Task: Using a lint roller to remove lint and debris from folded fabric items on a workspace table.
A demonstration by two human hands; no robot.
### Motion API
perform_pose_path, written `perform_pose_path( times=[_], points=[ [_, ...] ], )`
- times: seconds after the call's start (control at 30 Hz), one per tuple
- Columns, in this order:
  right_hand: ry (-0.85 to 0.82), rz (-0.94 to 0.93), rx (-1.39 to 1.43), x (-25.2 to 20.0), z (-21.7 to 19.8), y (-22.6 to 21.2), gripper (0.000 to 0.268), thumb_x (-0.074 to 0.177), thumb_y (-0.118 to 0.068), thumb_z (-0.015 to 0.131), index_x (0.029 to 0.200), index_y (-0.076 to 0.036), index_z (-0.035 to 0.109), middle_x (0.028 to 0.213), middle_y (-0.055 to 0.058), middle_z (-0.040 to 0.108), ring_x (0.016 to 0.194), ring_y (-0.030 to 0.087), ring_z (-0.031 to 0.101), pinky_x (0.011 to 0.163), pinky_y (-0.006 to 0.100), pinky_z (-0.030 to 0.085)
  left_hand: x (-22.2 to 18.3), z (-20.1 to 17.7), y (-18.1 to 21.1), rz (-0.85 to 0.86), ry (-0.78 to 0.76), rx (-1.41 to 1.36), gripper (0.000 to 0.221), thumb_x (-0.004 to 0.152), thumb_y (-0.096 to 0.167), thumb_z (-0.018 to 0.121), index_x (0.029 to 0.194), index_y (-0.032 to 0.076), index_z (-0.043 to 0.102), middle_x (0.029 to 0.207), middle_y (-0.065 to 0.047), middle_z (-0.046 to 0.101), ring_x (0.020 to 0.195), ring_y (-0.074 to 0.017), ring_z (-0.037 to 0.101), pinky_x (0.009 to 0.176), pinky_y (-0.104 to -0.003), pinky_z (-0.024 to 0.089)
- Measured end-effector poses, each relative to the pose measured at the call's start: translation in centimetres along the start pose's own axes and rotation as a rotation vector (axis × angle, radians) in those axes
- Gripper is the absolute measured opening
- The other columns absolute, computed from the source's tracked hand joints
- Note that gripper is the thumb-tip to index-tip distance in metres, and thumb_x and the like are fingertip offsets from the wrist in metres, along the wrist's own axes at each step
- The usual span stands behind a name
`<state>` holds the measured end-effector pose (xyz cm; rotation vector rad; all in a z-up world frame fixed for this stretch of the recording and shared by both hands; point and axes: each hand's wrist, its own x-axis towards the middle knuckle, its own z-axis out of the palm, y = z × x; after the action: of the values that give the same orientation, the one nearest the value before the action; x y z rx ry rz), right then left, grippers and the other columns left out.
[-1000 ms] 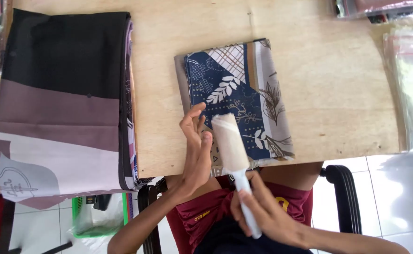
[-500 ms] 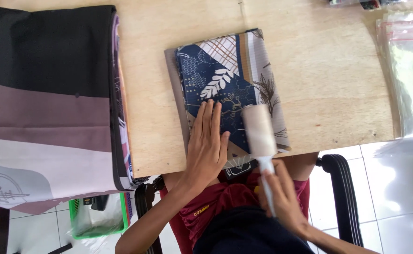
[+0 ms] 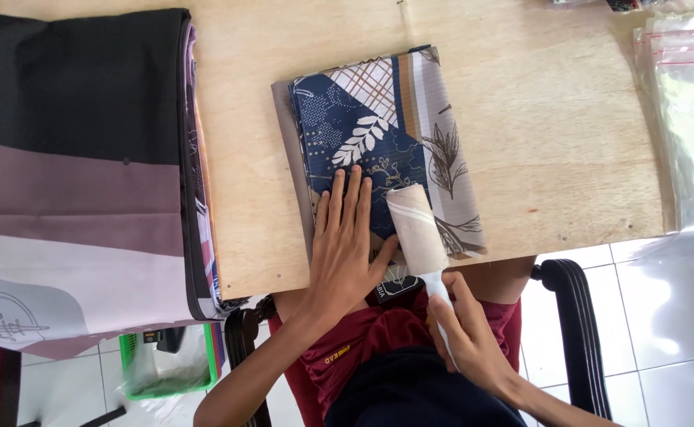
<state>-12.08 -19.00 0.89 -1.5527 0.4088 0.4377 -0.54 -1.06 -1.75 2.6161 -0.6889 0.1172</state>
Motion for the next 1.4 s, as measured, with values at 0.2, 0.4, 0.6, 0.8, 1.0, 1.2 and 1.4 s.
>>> perform_pose_path(
  times=[0.2, 0.4, 0.6, 0.8, 1.0, 1.2, 1.4],
  points=[
    [0.069, -0.016, -0.108, 0.8, -2.8, 1.6, 0.027, 0.1, -0.029, 0.046, 0.115, -0.007, 0.052, 0.065, 0.005, 0.055, 0.042, 0.014, 0.048, 0.031, 0.026, 0.041, 0.0, 0.1, 0.1, -0.014, -0.037, 0.076, 0.083, 0.104, 0.055, 0.045, 0.16, -0.001, 0.02, 0.169, -0.019, 0.014, 0.158, -0.0353, 0.014, 0.129, -0.049, 0.018],
    [0.191, -0.109, -0.059, 0.7, -3.8, 2.9, 0.018, 0.103, -0.024, 0.045, 0.108, -0.007, 0.05, 0.064, 0.004, 0.051, 0.038, 0.012, 0.047, 0.026, 0.025, 0.043, 0.0, 0.3, 0.0, -0.022, -0.031, 0.07, 0.083, 0.105, 0.056, 0.043, 0.161, 0.001, 0.016, 0.169, -0.019, 0.014, 0.158, -0.0355, 0.014, 0.129, -0.05, 0.018],
    [0.058, -0.112, -0.186, 1.2, -0.4, -1.1, 0.015, 0.1, -0.023, 0.05, 0.105, -0.008, 0.05, 0.055, 0.003, 0.049, 0.036, 0.012, 0.044, 0.03, 0.026, 0.038, -0.1, 0.0, -0.2, -0.005, -0.001, -0.045, 0.09, 0.102, 0.05, 0.054, 0.161, 0.0, 0.007, 0.17, -0.019, 0.015, 0.159, -0.036, 0.014, 0.13, -0.051, 0.019],
    [0.041, -0.149, -0.369, 2.6, -3.4, 0.3, 0.026, 0.099, -0.028, 0.049, 0.113, -0.006, 0.056, 0.059, 0.002, 0.06, 0.041, 0.011, 0.048, 0.032, 0.024, 0.039, -0.2, 0.1, -0.4, -0.011, 0.0, -0.074, 0.096, 0.102, 0.055, 0.056, 0.161, 0.001, 0.002, 0.171, -0.019, 0.012, 0.16, -0.0356, 0.014, 0.131, -0.05, 0.016],
    [0.141, -0.203, -0.449, 1.7, -5.8, -2.0, 0.023, 0.099, -0.025, 0.052, 0.114, -0.007, 0.052, 0.056, 0.005, 0.056, 0.042, 0.013, 0.045, 0.036, 0.026, 0.034, 0.0, -0.3, -0.2, -0.022, -0.006, -0.11, 0.099, 0.101, 0.062, 0.051, 0.161, 0.003, -0.001, 0.171, -0.018, 0.01, 0.16, -0.0366, 0.012, 0.131, -0.05, 0.014],
    [0.005, -0.575, -0.942, 4.4, -8.0, -2.5, 0.035, 0.1, -0.027, 0.048, 0.127, -0.007, 0.052, 0.097, 0.011, 0.07, 0.053, 0.016, 0.058, 0.04, 0.029, 0.048, 0.0, -0.6, -0.1, -0.032, 0.044, -0.179, 0.107, 0.098, 0.063, 0.056, 0.16, -0.001, -0.004, 0.171, -0.02, 0.013, 0.16, -0.0372, 0.016, 0.13, -0.05, 0.018],
    [0.022, -0.675, -1.494, 10.1, -11.2, -1.8, 0.038, 0.099, -0.041, 0.052, 0.131, -0.021, 0.057, 0.101, 0.0, 0.065, 0.086, 0.016, 0.054, 0.07, 0.032, 0.049, -0.4, 0.2, -0.3, -0.051, 0.087, -0.149, 0.125, 0.091, 0.061, 0.072, 0.158, -0.005, -0.009, 0.17, -0.023, 0.01, 0.159, -0.037, 0.022, 0.131, -0.047, 0.021]
  ],
)
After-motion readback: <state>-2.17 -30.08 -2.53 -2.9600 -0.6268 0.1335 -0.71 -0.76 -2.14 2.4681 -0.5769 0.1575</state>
